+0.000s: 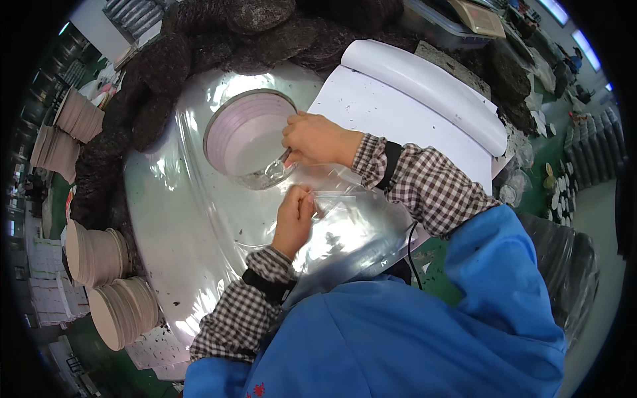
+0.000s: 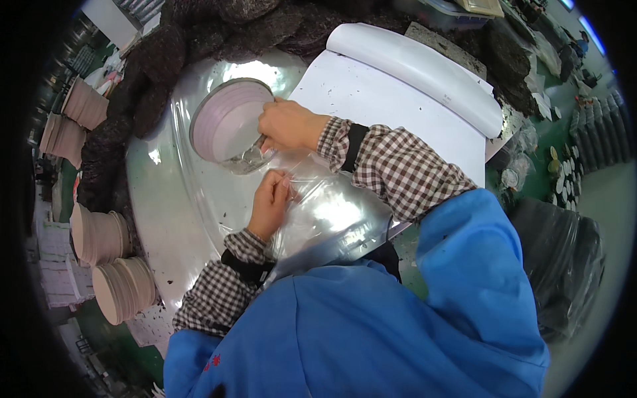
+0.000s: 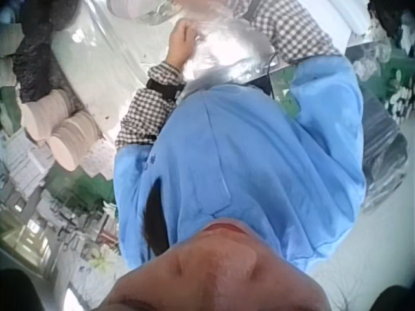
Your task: The person repeatedly picks up dark compressed tea cakes, places them into a metal ring mold on a plastic sheet, and wraps each cake with a white paper label. The person then removes the wrapped cake from the mold and sets it aside, repeating the process for multiple units.
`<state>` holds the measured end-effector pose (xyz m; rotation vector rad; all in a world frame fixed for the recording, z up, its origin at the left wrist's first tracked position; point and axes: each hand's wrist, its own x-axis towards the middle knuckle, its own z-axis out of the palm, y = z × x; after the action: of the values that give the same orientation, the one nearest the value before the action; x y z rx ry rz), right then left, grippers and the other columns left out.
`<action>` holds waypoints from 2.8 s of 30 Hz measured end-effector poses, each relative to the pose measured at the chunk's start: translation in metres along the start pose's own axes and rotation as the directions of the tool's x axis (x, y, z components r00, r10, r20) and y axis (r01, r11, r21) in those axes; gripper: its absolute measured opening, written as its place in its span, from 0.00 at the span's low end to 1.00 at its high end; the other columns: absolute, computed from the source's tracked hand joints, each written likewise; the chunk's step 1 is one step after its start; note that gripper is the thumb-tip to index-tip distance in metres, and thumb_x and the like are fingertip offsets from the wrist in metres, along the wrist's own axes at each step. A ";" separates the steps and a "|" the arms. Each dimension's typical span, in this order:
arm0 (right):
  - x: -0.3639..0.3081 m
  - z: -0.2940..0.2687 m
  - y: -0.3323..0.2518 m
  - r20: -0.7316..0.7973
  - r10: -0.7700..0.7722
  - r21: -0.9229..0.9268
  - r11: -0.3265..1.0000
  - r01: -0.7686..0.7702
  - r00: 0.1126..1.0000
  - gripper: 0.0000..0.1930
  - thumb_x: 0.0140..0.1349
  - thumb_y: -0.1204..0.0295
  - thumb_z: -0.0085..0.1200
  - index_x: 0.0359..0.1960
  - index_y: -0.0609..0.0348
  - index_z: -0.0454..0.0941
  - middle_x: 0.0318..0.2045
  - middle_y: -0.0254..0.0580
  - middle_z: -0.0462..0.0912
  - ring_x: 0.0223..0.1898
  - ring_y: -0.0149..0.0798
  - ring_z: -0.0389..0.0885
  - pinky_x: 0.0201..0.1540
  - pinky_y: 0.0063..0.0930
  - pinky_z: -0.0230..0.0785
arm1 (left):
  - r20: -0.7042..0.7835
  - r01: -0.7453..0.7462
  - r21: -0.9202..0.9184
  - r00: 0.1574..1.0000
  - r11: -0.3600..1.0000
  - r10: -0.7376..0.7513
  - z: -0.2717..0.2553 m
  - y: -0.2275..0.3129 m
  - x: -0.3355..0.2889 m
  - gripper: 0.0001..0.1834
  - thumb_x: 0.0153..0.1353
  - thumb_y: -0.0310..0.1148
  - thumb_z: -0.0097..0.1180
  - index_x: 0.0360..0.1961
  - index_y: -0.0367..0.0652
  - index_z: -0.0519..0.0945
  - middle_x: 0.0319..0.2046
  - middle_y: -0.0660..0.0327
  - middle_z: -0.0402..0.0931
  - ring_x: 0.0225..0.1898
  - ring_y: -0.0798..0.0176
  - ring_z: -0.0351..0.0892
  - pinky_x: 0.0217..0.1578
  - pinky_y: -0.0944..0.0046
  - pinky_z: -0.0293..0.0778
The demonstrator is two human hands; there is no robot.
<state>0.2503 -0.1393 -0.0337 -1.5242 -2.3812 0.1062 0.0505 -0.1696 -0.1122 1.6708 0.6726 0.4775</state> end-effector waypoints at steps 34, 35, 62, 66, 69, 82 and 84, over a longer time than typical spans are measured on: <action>0.121 -0.041 0.235 -0.499 0.323 -0.094 0.903 -0.420 0.804 0.14 0.65 0.67 0.54 0.52 0.47 0.78 0.50 0.37 0.81 0.58 0.43 0.74 0.66 0.71 0.44 | -0.592 0.616 0.721 0.786 0.318 -0.180 -0.139 0.016 -0.184 0.60 0.52 0.52 0.69 0.72 0.31 0.45 0.73 0.40 0.43 0.73 0.37 0.42 0.72 0.47 0.40; 0.113 -0.067 0.228 -0.604 0.254 -0.071 0.927 -0.368 0.756 0.12 0.64 0.67 0.55 0.48 0.50 0.79 0.44 0.38 0.84 0.51 0.49 0.79 0.66 0.66 0.49 | -0.665 0.569 0.688 0.742 0.450 0.079 -0.187 0.024 -0.207 0.47 0.62 0.45 0.57 0.73 0.34 0.46 0.73 0.44 0.45 0.72 0.44 0.47 0.72 0.51 0.43; 0.044 -0.088 0.067 -0.015 0.839 0.996 -0.036 0.083 0.544 0.15 0.65 0.75 0.55 0.53 0.60 0.77 0.44 0.41 0.80 0.46 0.35 0.80 0.49 0.26 0.73 | -0.379 0.079 0.904 0.601 0.420 0.704 -0.225 0.148 -0.143 0.16 0.69 0.30 0.47 0.52 0.32 0.78 0.48 0.47 0.80 0.48 0.50 0.82 0.48 0.59 0.78; 0.076 -0.001 0.035 -0.497 0.522 0.482 0.830 -0.280 0.693 0.10 0.63 0.72 0.54 0.44 0.62 0.81 0.40 0.45 0.81 0.43 0.43 0.80 0.50 0.32 0.72 | -0.071 -0.153 0.817 0.930 0.556 0.361 -0.142 0.098 -0.015 0.17 0.61 0.31 0.55 0.49 0.34 0.79 0.49 0.49 0.79 0.50 0.48 0.79 0.52 0.57 0.75; 0.082 0.050 0.004 -0.260 0.327 0.184 0.941 -0.286 0.909 0.17 0.55 0.67 0.58 0.44 0.65 0.81 0.46 0.54 0.78 0.48 0.53 0.76 0.46 0.41 0.74 | -0.339 -0.059 0.416 0.916 0.907 0.215 -0.163 0.096 -0.019 0.24 0.53 0.38 0.67 0.47 0.33 0.78 0.36 0.51 0.76 0.43 0.48 0.79 0.46 0.55 0.77; 0.098 0.090 -0.011 0.314 0.196 -0.347 0.934 -0.080 0.929 0.32 0.60 0.71 0.49 0.63 0.82 0.60 0.53 0.62 0.71 0.50 0.54 0.76 0.45 0.33 0.77 | 0.114 0.048 0.954 0.856 0.297 -0.504 -0.158 0.045 0.116 0.64 0.43 0.36 0.76 0.72 0.33 0.42 0.58 0.41 0.61 0.52 0.39 0.77 0.48 0.52 0.78; 0.104 0.053 -0.023 0.457 0.108 -0.431 0.895 0.113 0.883 0.36 0.56 0.67 0.58 0.61 0.83 0.62 0.55 0.63 0.71 0.51 0.53 0.76 0.44 0.34 0.78 | 0.119 0.028 0.942 0.904 0.335 -0.410 -0.163 0.036 0.107 0.64 0.38 0.46 0.78 0.69 0.31 0.50 0.55 0.37 0.65 0.48 0.37 0.78 0.48 0.51 0.77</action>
<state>0.1747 -0.0505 -0.0566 -1.8725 -2.9506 -0.0942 0.0323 0.0179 -0.0487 2.5973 0.9864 -0.5811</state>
